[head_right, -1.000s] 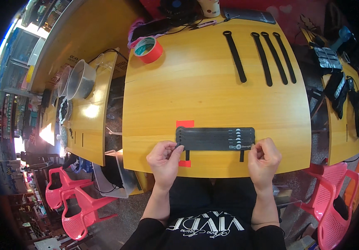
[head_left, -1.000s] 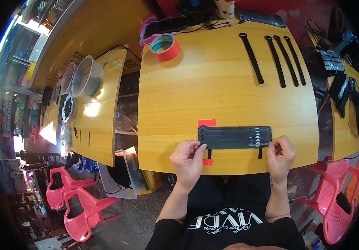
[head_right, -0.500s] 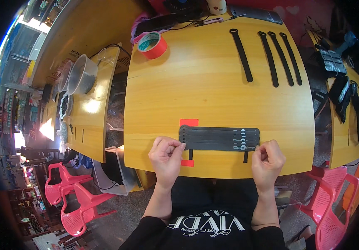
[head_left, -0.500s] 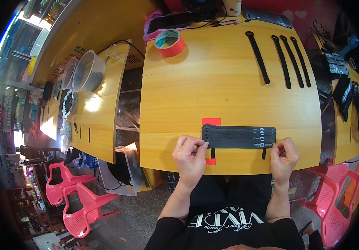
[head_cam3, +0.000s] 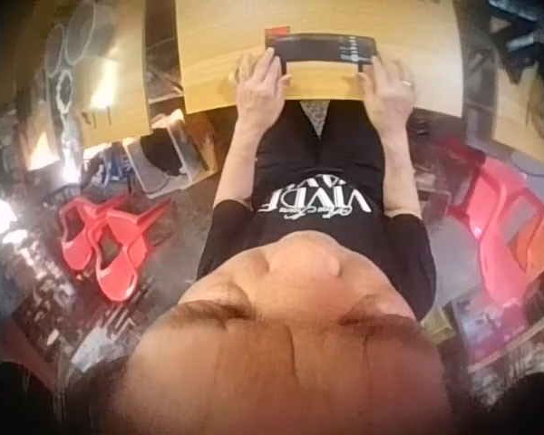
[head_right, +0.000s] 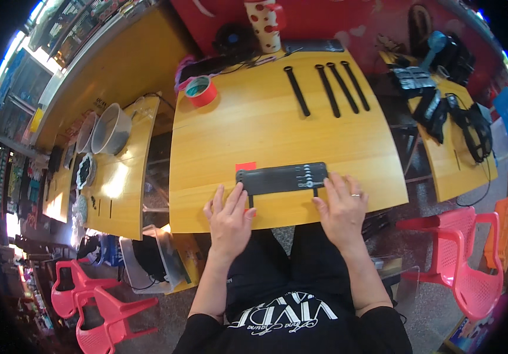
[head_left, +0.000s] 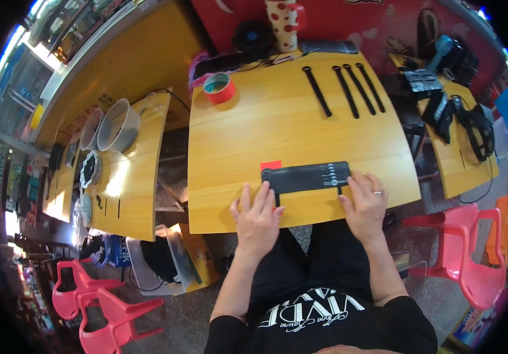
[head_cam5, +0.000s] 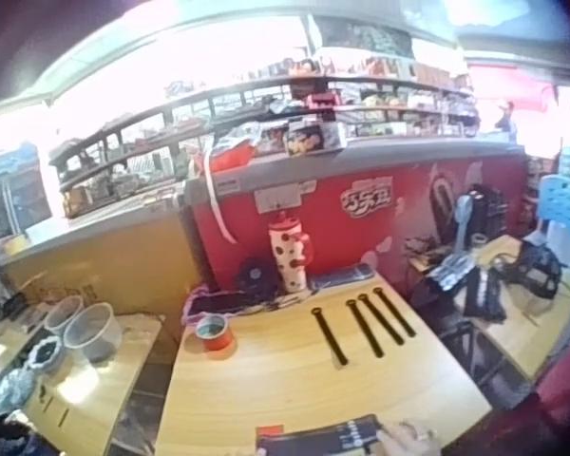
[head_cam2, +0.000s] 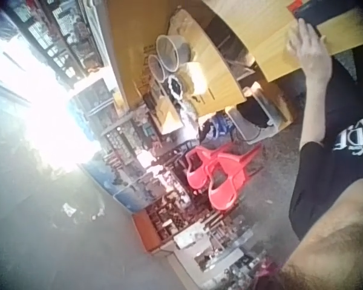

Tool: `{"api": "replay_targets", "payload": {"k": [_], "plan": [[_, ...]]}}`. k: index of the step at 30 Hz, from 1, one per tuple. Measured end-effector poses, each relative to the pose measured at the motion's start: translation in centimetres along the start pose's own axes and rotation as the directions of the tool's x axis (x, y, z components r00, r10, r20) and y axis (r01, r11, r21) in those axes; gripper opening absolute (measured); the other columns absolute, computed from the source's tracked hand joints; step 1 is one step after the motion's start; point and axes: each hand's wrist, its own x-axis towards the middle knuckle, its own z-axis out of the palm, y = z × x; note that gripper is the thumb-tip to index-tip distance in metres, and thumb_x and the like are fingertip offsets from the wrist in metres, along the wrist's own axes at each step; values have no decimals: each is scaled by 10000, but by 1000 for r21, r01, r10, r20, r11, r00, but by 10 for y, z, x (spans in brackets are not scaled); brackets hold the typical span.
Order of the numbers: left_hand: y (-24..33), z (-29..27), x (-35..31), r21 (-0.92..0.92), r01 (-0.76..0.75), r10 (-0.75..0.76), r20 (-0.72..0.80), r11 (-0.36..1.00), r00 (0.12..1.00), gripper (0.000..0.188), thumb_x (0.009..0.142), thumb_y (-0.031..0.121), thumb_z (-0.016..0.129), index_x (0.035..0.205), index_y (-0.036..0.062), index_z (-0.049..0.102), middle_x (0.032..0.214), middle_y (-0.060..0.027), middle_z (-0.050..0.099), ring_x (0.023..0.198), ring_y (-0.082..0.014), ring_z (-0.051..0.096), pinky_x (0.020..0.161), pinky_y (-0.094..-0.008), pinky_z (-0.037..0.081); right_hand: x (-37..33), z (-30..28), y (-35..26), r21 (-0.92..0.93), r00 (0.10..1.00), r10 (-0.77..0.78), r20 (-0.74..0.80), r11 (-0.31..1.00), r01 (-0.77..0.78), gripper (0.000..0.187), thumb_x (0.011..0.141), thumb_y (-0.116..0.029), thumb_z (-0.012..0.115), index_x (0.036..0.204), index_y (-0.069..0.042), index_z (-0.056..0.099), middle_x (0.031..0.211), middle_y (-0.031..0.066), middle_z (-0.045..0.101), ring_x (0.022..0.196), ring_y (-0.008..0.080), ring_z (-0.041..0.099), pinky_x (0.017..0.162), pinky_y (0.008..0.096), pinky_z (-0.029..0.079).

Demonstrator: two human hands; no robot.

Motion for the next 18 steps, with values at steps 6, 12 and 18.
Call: {"api": "replay_targets", "payload": {"k": [6, 12, 18], "plan": [[-59, 7, -1, -355, 16, -44, -70, 935, 997, 310, 888, 137, 673, 1166, -1, 668, 1243, -178, 641, 1164, -368, 571, 987, -439, 433, 6, -5, 11, -140, 985, -32, 170, 989, 56, 349, 795, -174, 740, 1066, 24, 648, 1306, 197, 564, 1197, 376, 504, 918, 496, 403], [-73, 16, -10, -618, 189, -380, -193, 763, 905, 248, 884, 72, 679, 1097, -55, 664, 1132, -199, 673, 1060, -331, 633, 922, -376, 493, 115, 68, 18, -22, 993, -64, 104, 998, 67, 307, 802, -168, 718, 1026, 21, 624, 1069, 216, 605, 1043, 404, 585, 877, 443, 487], [-63, 20, -3, -581, 172, -353, -213, 796, 911, 167, 869, 40, 675, 999, -64, 670, 1064, -195, 682, 1009, -328, 639, 892, -379, 499, 168, 132, 39, -318, 986, 147, 83, 941, -113, 244, 809, -142, 681, 1006, -2, 648, 984, 205, 630, 959, 355, 640, 792, 434, 551]]}}
